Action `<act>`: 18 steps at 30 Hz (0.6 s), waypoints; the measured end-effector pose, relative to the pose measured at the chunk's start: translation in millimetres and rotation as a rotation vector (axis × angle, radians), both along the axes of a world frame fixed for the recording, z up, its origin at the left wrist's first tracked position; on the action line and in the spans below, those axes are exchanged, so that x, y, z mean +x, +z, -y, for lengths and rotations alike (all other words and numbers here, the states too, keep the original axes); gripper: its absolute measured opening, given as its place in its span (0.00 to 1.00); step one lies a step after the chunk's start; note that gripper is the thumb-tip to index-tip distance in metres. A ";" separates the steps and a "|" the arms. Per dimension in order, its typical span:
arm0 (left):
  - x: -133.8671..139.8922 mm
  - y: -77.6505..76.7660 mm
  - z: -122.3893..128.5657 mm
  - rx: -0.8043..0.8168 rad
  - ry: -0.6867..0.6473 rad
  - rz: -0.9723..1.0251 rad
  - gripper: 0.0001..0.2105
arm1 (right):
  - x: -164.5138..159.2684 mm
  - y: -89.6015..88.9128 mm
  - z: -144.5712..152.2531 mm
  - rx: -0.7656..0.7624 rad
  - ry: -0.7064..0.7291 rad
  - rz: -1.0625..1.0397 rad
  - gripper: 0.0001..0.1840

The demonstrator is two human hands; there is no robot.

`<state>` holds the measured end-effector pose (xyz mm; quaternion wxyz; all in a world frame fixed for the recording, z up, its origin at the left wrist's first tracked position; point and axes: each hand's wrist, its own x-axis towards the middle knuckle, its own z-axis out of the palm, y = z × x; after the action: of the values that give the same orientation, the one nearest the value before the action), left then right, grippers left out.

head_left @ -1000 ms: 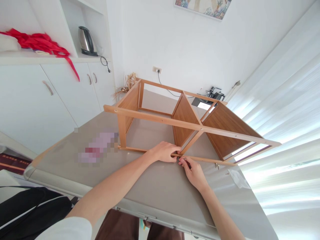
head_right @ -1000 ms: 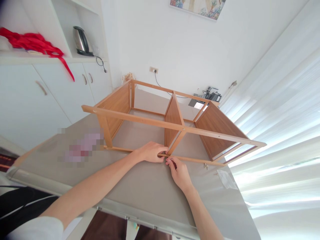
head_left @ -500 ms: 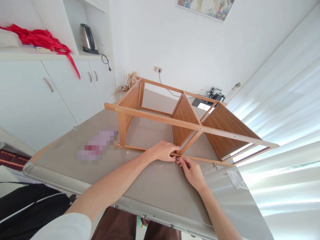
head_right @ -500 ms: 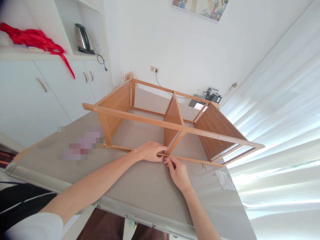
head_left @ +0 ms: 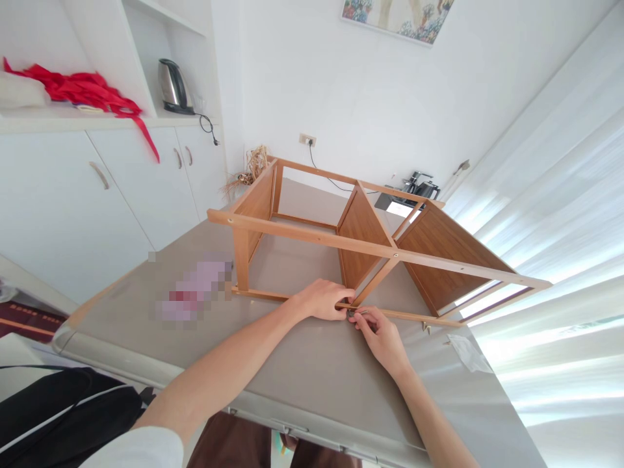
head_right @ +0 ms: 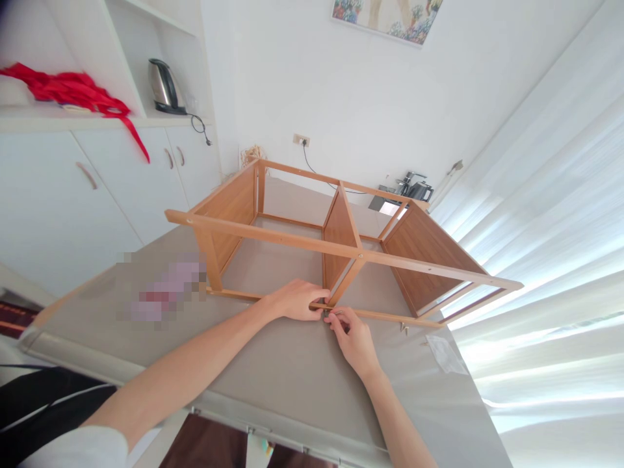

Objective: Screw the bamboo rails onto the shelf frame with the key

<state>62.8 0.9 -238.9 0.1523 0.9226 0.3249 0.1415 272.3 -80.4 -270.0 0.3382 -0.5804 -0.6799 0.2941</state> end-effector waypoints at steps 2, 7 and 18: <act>0.1 0.4 0.2 0.000 0.004 -0.001 0.09 | -0.4 2.5 0.8 0.017 -0.014 0.029 0.17; -0.3 3.7 2.7 0.004 -0.002 0.001 0.08 | 4.8 7.2 0.1 0.178 -0.031 0.213 0.18; 0.1 4.0 2.1 -0.003 -0.003 0.027 0.07 | 16.9 0.0 -4.0 0.287 0.017 0.268 0.17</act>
<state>62.9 -1.2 -234.9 0.1582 0.9209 0.3215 0.1533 289.2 -76.4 -270.0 0.3214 -0.5545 -0.7587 0.1168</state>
